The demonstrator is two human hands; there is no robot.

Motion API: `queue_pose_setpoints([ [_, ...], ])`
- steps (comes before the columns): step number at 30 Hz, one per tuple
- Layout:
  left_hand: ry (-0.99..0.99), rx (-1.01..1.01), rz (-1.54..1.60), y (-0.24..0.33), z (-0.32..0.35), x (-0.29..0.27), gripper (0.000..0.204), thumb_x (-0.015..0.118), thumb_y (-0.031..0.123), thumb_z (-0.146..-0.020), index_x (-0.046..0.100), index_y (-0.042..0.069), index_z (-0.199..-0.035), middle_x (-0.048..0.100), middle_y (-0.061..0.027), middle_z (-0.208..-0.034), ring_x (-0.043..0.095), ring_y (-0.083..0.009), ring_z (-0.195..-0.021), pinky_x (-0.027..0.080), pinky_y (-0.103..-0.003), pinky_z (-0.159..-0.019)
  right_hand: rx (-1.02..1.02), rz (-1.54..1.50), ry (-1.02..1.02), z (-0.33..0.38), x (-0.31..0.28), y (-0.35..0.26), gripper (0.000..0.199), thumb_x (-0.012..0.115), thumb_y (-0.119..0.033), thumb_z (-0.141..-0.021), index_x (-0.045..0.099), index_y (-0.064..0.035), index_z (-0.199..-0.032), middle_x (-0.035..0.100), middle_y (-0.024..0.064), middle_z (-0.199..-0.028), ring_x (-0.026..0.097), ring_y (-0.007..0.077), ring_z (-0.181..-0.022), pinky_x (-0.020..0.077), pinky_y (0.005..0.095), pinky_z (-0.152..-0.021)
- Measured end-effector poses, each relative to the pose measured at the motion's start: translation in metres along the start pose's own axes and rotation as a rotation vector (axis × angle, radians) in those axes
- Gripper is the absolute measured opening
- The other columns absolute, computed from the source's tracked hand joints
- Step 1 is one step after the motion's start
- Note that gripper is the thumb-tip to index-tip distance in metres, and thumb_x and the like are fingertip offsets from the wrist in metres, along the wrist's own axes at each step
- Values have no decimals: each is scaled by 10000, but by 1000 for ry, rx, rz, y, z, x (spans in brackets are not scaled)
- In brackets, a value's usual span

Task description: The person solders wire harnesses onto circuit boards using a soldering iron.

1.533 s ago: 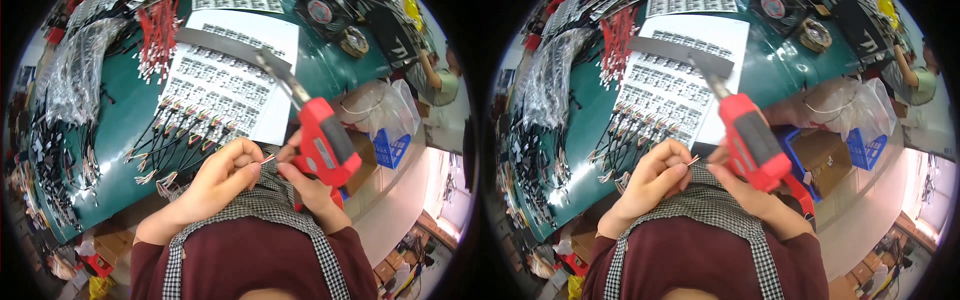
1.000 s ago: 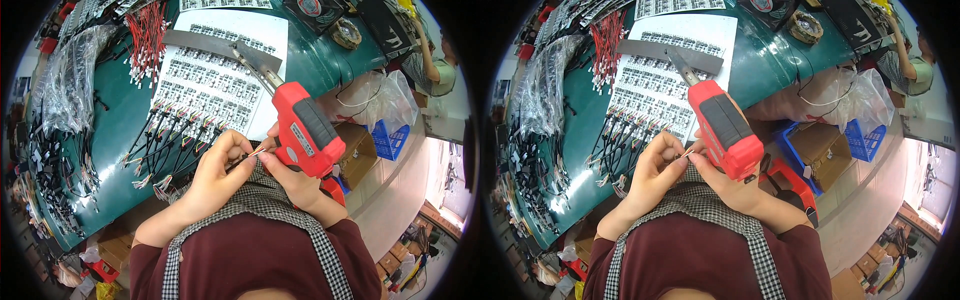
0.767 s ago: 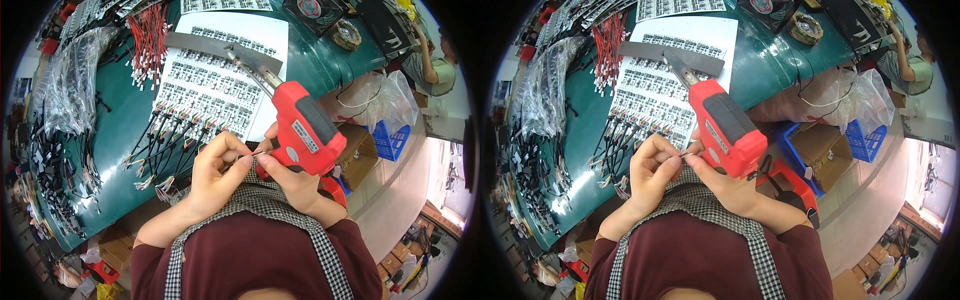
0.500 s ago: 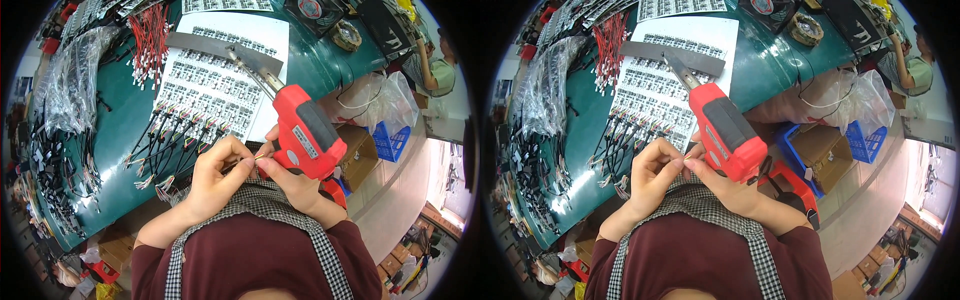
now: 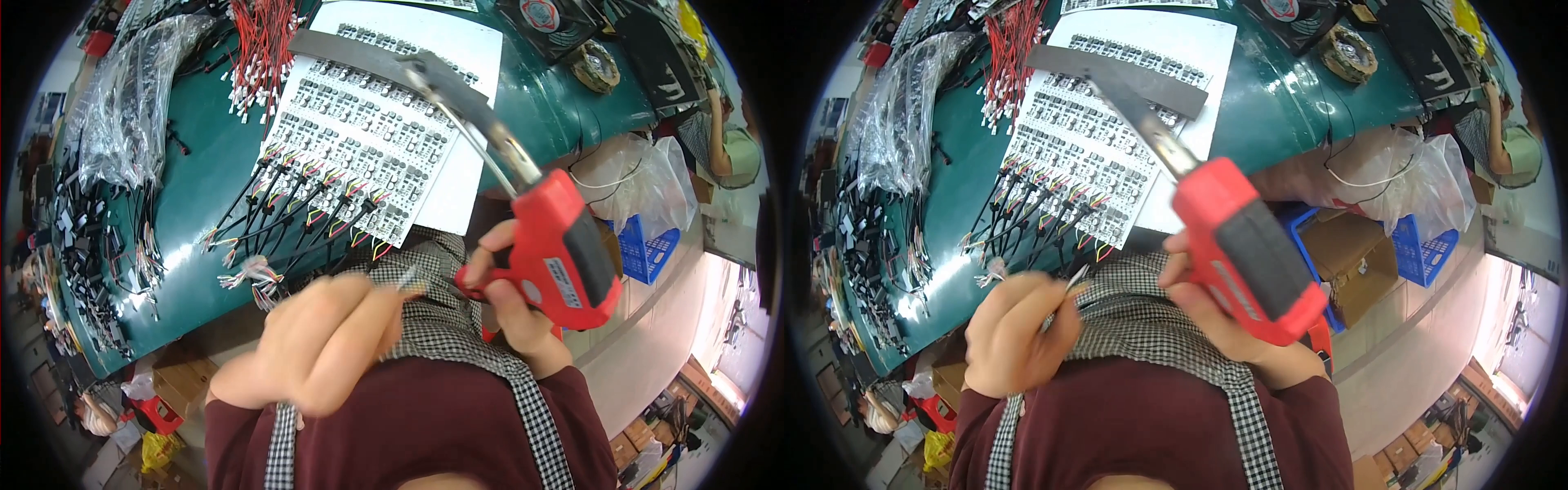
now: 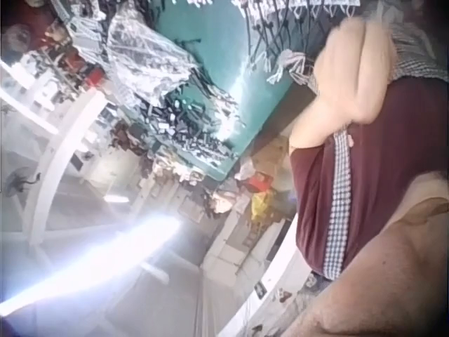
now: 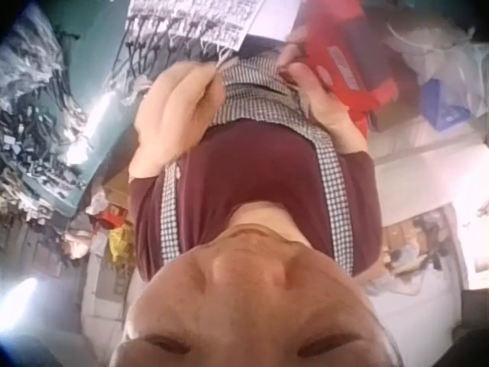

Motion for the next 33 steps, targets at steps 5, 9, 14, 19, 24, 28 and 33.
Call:
queue_pose_setpoints([
  [5,-46,60,-268,-41,27,54,225,642,-5,-711,624,-48,-932,568,-121,-867,577,-185,-641,475,-251,-495,67,35,104,27,-25,7,436,617,-238,-863,453,55,-1140,528,103,-1021,565,152,-703,450,274,-609],
  [9,-101,-31,-312,-42,33,65,258,628,26,-698,627,-28,-950,548,-95,-870,569,-169,-666,460,-227,-503,100,-15,55,45,-39,14,399,651,-89,-833,516,10,-1196,620,77,-830,593,116,-738,468,248,-632],
  [14,-205,-65,-246,-44,25,64,239,630,17,-715,625,-33,-948,530,-84,-854,546,-144,-635,451,-216,-483,123,170,1,51,-50,19,421,754,-202,-775,595,41,-1080,649,109,-840,627,146,-696,496,267,-652],
  [19,-249,-32,-272,-41,24,62,226,639,13,-728,625,-43,-947,524,-79,-852,543,-138,-627,444,-211,-465,47,503,-50,65,-60,33,523,777,-163,-730,562,93,-1133,655,75,-763,647,150,-698,509,273,-643],
  [24,-240,-52,-253,-41,23,62,215,643,19,-735,623,-45,-939,515,-72,-842,540,-129,-619,445,-209,-466,-82,363,-120,53,-61,36,676,798,-125,-691,483,115,-1239,661,50,-733,645,144,-627,494,230,-609],
  [28,-249,-64,-248,-41,20,62,195,639,20,-746,618,-50,-927,503,-63,-830,536,-123,-615,447,-208,-463,-103,363,-101,49,-59,34,669,800,-131,-692,490,112,-1233,663,50,-733,650,144,-636,493,230,-608],
  [33,-258,-59,-251,-41,19,60,195,636,19,-749,615,-55,-928,505,-63,-837,531,-120,-614,445,-204,-459,-44,402,-71,54,-58,32,646,799,-146,-695,510,89,-1223,670,55,-747,654,147,-643,498,235,-617],
])
Point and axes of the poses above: each hand's wrist, its own z-axis away from the middle knuckle, its own x-axis out of the palm, y = z × x, the point moved 2 cm from there along -z, towards the middle knuckle
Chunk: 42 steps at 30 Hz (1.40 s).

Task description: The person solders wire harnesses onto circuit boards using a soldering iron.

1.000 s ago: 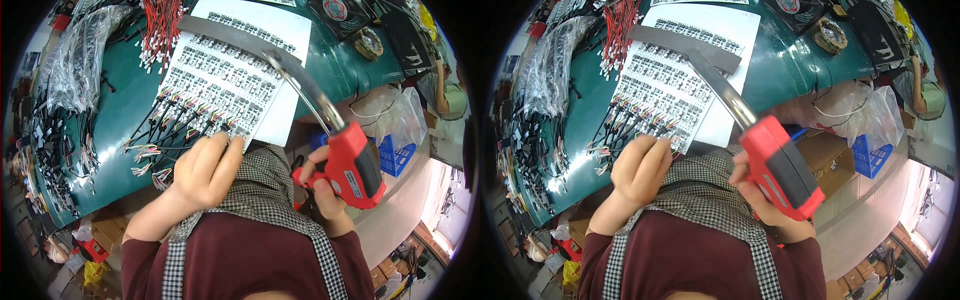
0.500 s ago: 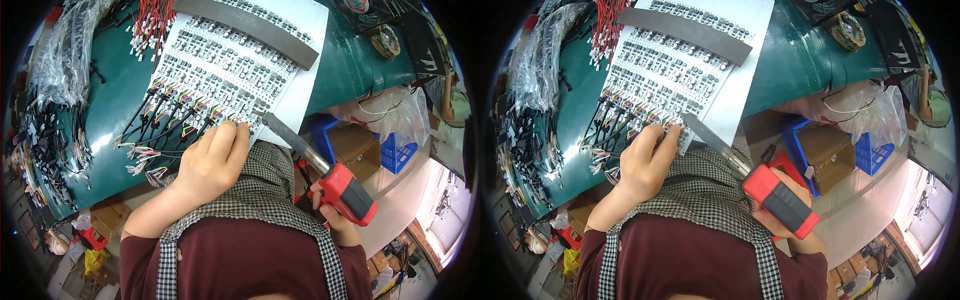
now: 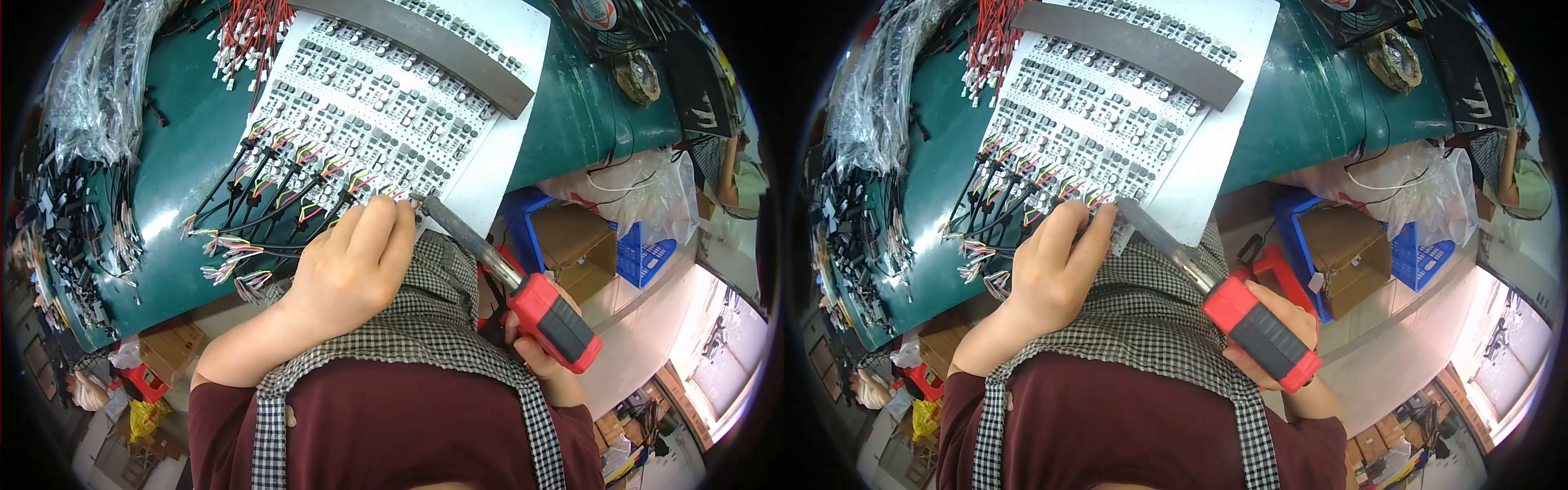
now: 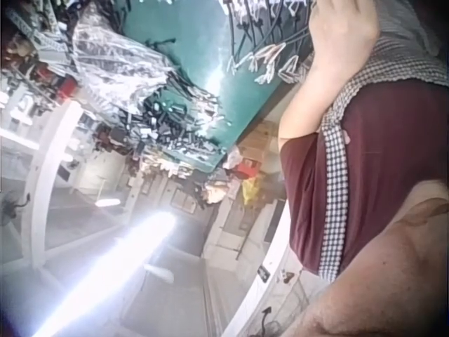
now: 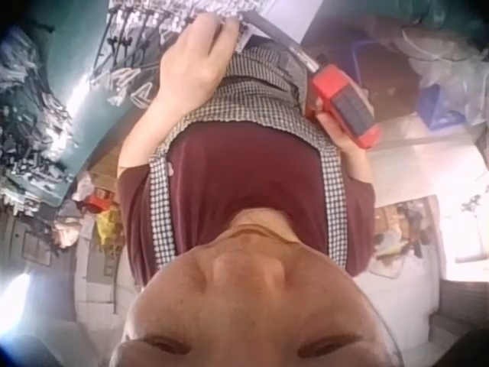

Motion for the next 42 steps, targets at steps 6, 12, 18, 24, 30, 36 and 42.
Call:
queue_pose_setpoints([
  [6,-5,10,-14,1,0,-1,202,628,16,-743,615,-56,-931,508,-66,-842,533,-122,-628,444,-201,-458,-95,205,-27,-9,-3,-11,654,805,-187,-688,523,81,-1213,682,97,-879,666,202,-689,509,264,-638],
  [12,0,21,-15,0,-1,-2,222,616,16,-722,613,-61,-931,522,-72,-856,536,-127,-638,452,-205,-472,236,108,17,17,-1,-6,511,779,-184,-712,600,48,-1130,674,141,-961,675,239,-795,523,301,-697],
  [18,-11,27,-26,1,-1,-2,235,608,13,-706,612,-60,-929,525,-74,-857,532,-127,-640,453,-205,-478,222,-32,31,18,4,-5,606,687,-407,-832,511,50,-1189,605,111,-1056,557,144,-649,425,261,-568],
  [24,-6,37,-18,0,-2,-2,240,610,13,-701,613,-63,-928,526,-76,-858,525,-127,-632,446,-205,-470,347,-227,86,9,7,-15,576,688,-403,-828,523,42,-1154,601,99,-971,554,144,-641,427,266,-566],
  [30,-3,77,-65,1,-1,-1,223,612,9,-703,617,-63,-915,526,-77,-855,514,-114,-632,436,-195,-453,246,-144,116,16,5,-9,617,743,-296,-804,515,105,-1214,680,102,-898,677,186,-747,532,267,-679],
  [36,-42,128,-111,0,-3,-3,198,616,5,-706,618,-60,-892,528,-74,-855,502,-99,-632,419,-182,-434,188,96,40,22,3,-5,557,758,-203,-760,546,86,-1186,676,104,-892,674,203,-710,528,271,-645],
  [42,-67,150,-130,2,-6,-4,149,619,10,-702,614,-47,-839,528,-72,-856,504,-97,-641,412,-180,-426,242,-129,112,22,8,-2,495,767,-158,-724,599,49,-1141,667,118,-941,671,197,-741,525,276,-666],
])
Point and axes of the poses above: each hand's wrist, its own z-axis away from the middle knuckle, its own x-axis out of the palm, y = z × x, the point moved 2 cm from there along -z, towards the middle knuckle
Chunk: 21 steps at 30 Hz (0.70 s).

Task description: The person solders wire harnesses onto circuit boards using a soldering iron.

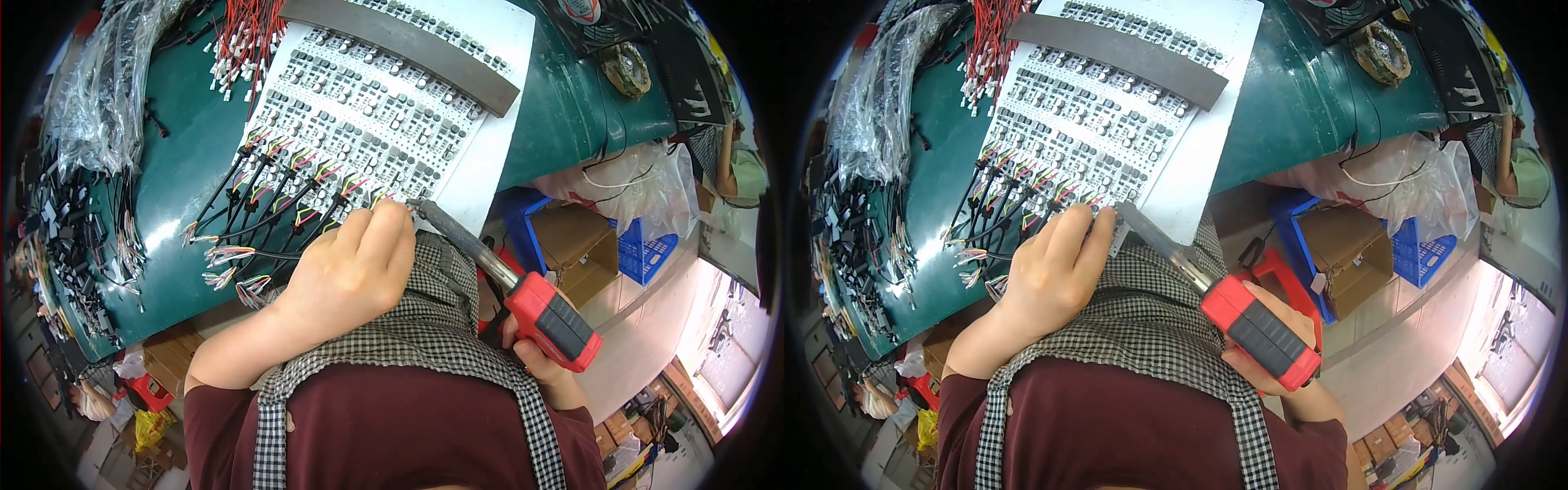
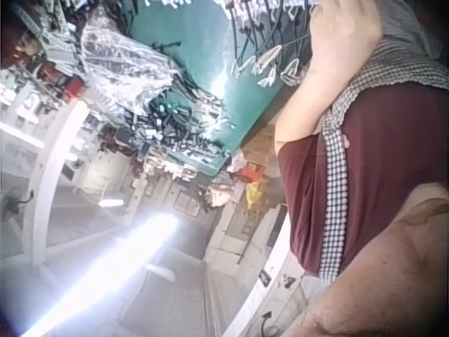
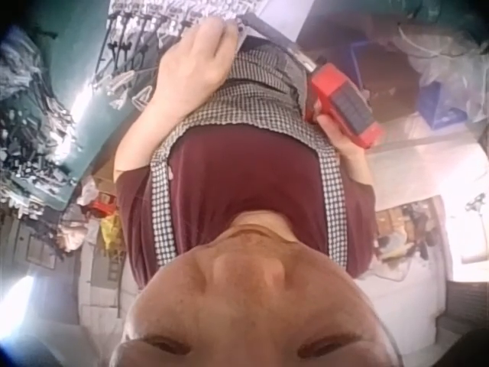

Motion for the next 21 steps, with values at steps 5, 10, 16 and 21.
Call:
queue_pose_setpoints([
  [5,-26,15,-32,1,0,0,138,613,11,-699,612,-43,-825,530,-74,-866,514,-105,-660,418,-180,-432,-139,221,-31,-6,-1,-6,567,776,-180,-715,563,74,-1175,663,133,-985,675,198,-749,526,281,-665],
  [10,-48,5,-16,1,-1,-1,164,599,31,-693,611,-43,-838,533,-81,-877,524,-114,-678,441,-182,-459,-42,46,-24,8,-3,8,584,792,-228,-707,575,74,-1158,657,158,-1050,677,213,-728,529,283,-652],
  [16,-53,2,-34,3,-2,-1,196,594,40,-684,615,-49,-857,538,-86,-889,518,-114,-671,437,-184,-458,-103,226,-9,12,-3,10,537,788,-243,-722,600,70,-1116,655,172,-1044,678,215,-727,527,278,-644],
  [21,-31,-33,10,3,-5,-3,212,597,34,-680,621,-57,-870,540,-88,-894,507,-124,-660,433,-194,-463,-139,192,-16,14,-6,13,591,792,-258,-724,574,92,-1147,650,184,-1051,682,248,-800,533,314,-708],
])
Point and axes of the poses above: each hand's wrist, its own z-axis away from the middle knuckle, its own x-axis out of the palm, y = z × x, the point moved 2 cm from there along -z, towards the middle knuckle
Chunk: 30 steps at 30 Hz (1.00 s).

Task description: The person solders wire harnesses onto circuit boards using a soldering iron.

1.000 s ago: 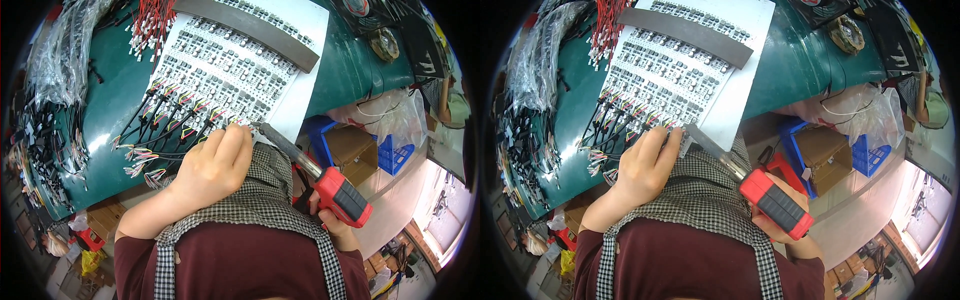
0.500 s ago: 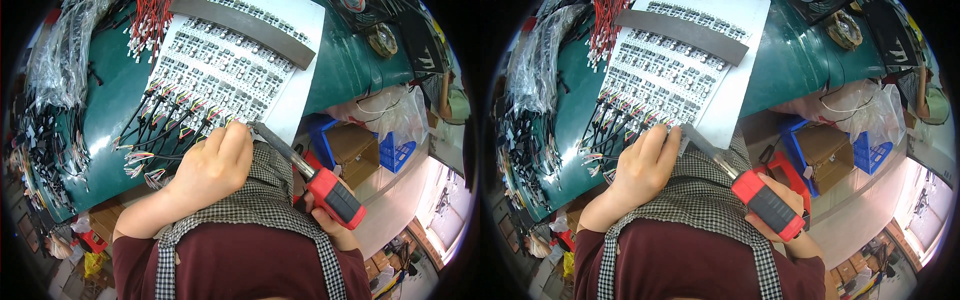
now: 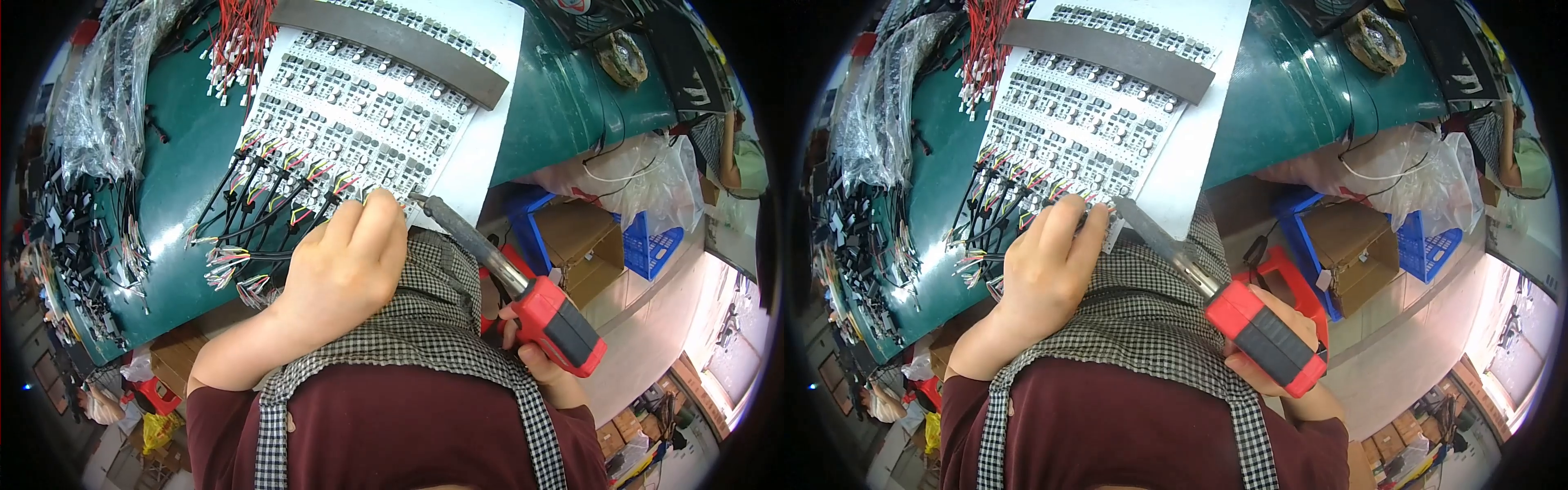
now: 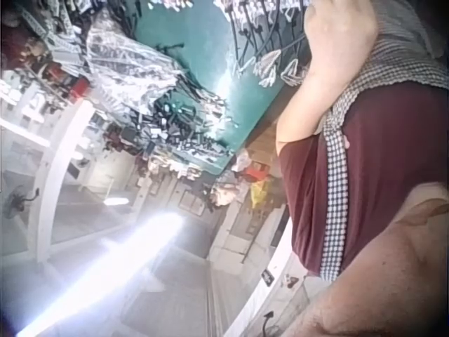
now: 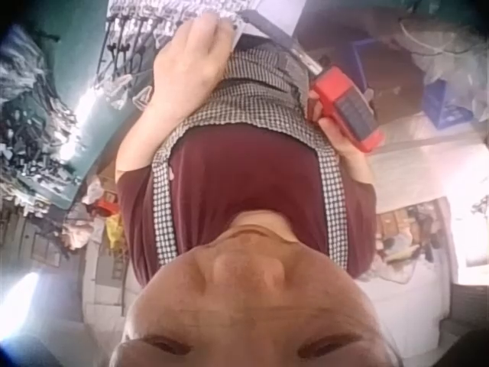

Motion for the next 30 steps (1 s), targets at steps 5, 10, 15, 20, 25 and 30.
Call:
queue_pose_setpoints([
  [5,58,-18,53,1,3,4,227,610,12,-681,632,-69,-893,532,-90,-885,508,-139,-654,434,-206,-472,16,-82,21,6,-2,6,630,803,-224,-709,543,109,-1177,652,182,-1035,682,248,-814,532,315,-723],
  [10,98,-46,83,2,6,4,231,628,4,-701,636,-60,-922,511,-81,-859,534,-151,-649,445,-228,-483,62,-178,8,5,0,6,662,811,-228,-695,530,115,-1186,663,166,-996,685,244,-773,532,305,-704],
  [15,57,-179,428,-8,8,5,280,623,-7,-713,632,-29,-992,485,-77,-845,538,-172,-613,443,-266,-468,74,-55,-10,10,-2,11,732,831,-258,-659,515,108,-1209,668,153,-969,685,232,-759,528,290,-691],
  [20,76,-181,259,0,13,8,297,626,-13,-703,632,-35,-999,491,-92,-856,549,-185,-629,466,-274,-504,88,-30,0,9,-3,9,753,836,-272,-657,507,109,-1217,671,134,-954,681,234,-785,523,295,-714],
  [25,50,-213,416,-4,10,6,298,622,-21,-705,631,-39,-1002,495,-106,-866,556,-198,-639,475,-272,-512,88,-142,48,11,1,10,745,831,-268,-679,497,103,-1233,678,108,-930,676,223,-794,521,292,-720],
  [30,72,-251,365,1,9,7,270,676,-107,-685,659,-46,-947,508,-86,-833,521,-151,-598,429,-253,-521,24,-123,13,-2,1,3,708,817,-239,-699,497,99,-1233,680,110,-929,676,215,-805,521,281,-732],
])
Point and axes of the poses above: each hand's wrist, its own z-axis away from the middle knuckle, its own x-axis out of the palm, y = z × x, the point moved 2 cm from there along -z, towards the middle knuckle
